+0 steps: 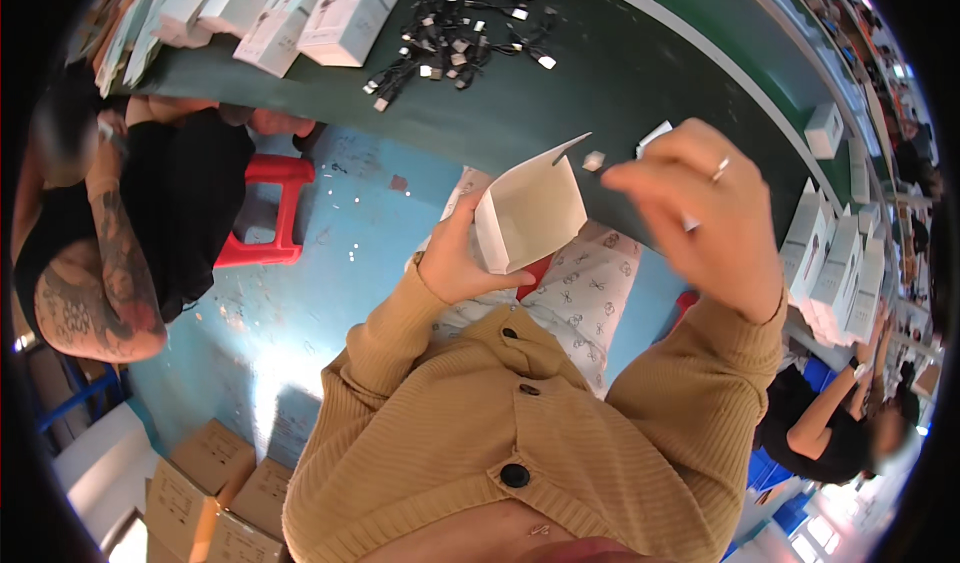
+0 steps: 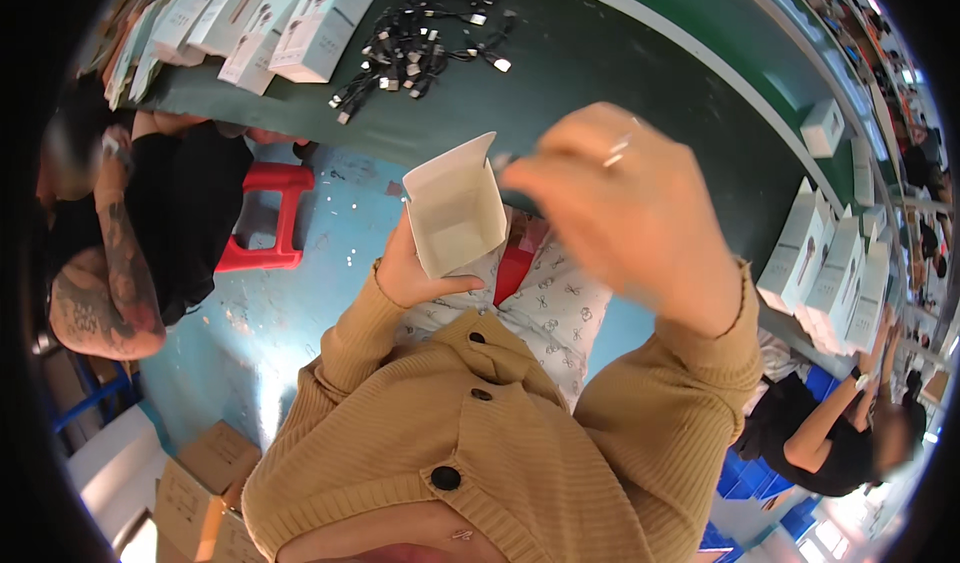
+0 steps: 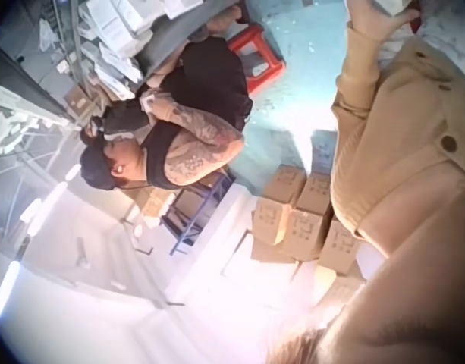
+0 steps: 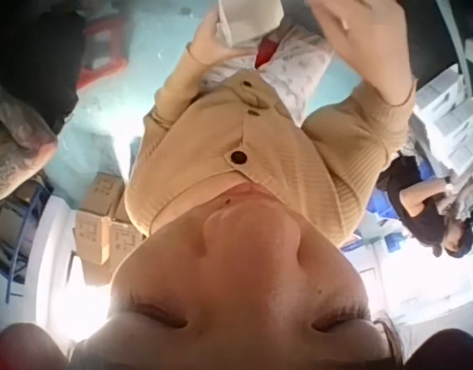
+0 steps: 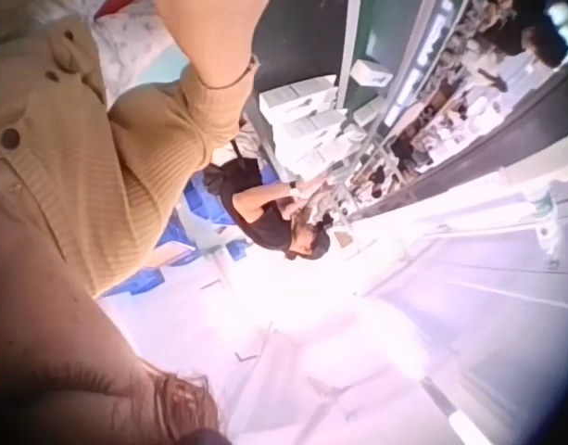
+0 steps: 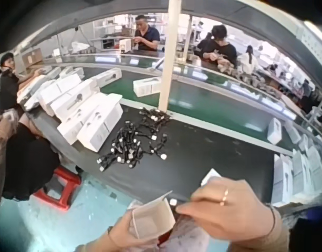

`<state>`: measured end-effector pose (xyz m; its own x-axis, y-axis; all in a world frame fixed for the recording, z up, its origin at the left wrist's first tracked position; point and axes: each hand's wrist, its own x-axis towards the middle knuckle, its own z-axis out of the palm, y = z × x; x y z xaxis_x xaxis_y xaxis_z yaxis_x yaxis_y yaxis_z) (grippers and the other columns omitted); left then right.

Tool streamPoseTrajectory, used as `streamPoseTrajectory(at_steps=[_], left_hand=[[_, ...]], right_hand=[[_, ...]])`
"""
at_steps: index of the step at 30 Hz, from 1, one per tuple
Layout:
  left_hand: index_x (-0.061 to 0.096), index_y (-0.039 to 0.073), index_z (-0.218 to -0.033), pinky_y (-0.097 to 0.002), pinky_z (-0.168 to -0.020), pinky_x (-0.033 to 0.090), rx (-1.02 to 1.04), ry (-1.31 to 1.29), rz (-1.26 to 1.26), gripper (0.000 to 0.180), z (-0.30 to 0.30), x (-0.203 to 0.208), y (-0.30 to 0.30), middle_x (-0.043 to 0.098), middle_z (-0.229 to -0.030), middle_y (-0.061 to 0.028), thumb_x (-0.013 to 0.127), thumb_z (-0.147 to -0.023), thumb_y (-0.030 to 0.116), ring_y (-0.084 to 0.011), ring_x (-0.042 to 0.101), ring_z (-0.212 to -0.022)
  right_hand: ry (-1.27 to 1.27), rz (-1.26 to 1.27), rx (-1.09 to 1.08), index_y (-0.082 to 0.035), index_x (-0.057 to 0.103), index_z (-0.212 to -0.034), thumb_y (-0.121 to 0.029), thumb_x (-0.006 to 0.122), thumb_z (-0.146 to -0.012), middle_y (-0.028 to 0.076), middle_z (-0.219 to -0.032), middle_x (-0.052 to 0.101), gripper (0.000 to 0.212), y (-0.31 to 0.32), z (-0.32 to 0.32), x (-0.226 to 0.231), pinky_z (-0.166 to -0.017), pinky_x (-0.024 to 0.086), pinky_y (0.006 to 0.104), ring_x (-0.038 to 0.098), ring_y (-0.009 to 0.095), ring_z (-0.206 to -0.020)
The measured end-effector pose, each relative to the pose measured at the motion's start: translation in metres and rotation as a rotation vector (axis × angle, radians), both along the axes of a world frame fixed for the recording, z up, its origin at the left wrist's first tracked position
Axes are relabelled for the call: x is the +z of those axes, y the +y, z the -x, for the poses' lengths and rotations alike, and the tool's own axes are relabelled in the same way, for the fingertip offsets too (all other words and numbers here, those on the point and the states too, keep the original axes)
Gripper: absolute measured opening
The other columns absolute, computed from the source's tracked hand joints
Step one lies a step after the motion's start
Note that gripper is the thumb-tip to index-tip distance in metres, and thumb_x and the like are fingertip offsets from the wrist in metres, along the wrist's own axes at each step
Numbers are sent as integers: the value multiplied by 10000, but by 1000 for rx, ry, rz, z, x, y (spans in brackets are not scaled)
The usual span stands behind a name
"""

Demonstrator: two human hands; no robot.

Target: Packaging hair stylers, manuals, and cables into product boxes on an assembly line.

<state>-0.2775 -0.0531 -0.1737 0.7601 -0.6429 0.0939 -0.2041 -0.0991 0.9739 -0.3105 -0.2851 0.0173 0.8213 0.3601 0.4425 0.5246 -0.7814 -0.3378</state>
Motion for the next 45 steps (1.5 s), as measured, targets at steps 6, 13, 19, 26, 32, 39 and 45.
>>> streamPoseTrajectory(at_steps=[6, 13, 19, 26, 32, 39, 45], left_hand=[[376, 58, -1314, -380, -901, 486, -159, -42, 31, 991, 13, 15, -33, 593, -1183, -155, 919, -534, 338, -289, 607, -1068], [335, 43, -1344, -385, -963, 445, -219, 246, 80, 1022, 33, 12, -47, 570, -1208, -148, 916, -550, 320, -270, 568, -1127], [206, 9, -1422, -382, -1009, 405, -259, 302, 139, 1139, 53, 39, -91, 454, -1341, -191, 908, -570, 290, -285, 484, -1231], [237, 55, -1452, -424, -993, 390, -140, -24, 80, 1082, 2, 68, -71, 386, -1424, -165, 884, -607, 248, -300, 454, -1264], [491, -16, -1264, -378, -921, 420, 524, -681, -195, 666, -119, 81, -12, 564, -1192, -138, 802, -701, 157, -264, 537, -1094], [520, -13, -1241, -418, -889, 473, 662, -886, -672, 694, -215, 88, 30, 584, -1178, -214, 712, -771, 459, -357, 576, -1083], [401, 10, -1325, -448, -918, 459, 630, -595, -874, 808, -252, 71, 24, 613, -1152, -257, 658, -781, 550, -399, 594, -1080]], right_hand=[[127, -8, 202, -48, 663, -915, -1, 709, -609, 40, -812, 606, 313, 4, 27, -16, -482, 408, 293, 526, 216, -624], [114, -377, -151, -49, 642, -1009, -289, 835, -657, 73, -879, 650, 468, -22, 69, -24, -615, 502, 280, 617, 204, -800], [37, -475, -469, -5, 223, -1434, -264, 849, -649, 265, -1266, 498, 1037, 13, 109, -110, -856, 501, 417, 586, 408, -1050], [-1, -527, -871, -34, 317, -1453, -58, 718, -694, 122, -1120, 608, 859, -92, 115, -70, -600, 480, 278, 504, 127, -702], [401, 340, -1295, -201, 324, -1451, -361, 705, -784, 150, -791, 667, 785, -231, 160, -83, -654, 500, 465, 645, 368, -759], [-1, 370, -1015, -75, 521, -1291, -353, 673, -833, 186, -1159, 599, 557, -185, 98, -89, -804, 495, 418, 578, 365, -1020], [165, 178, -687, 6, 621, -1126, -251, 718, -766, 132, -1023, 605, 452, -97, 38, -117, -758, 463, 390, 570, 303, -930]])
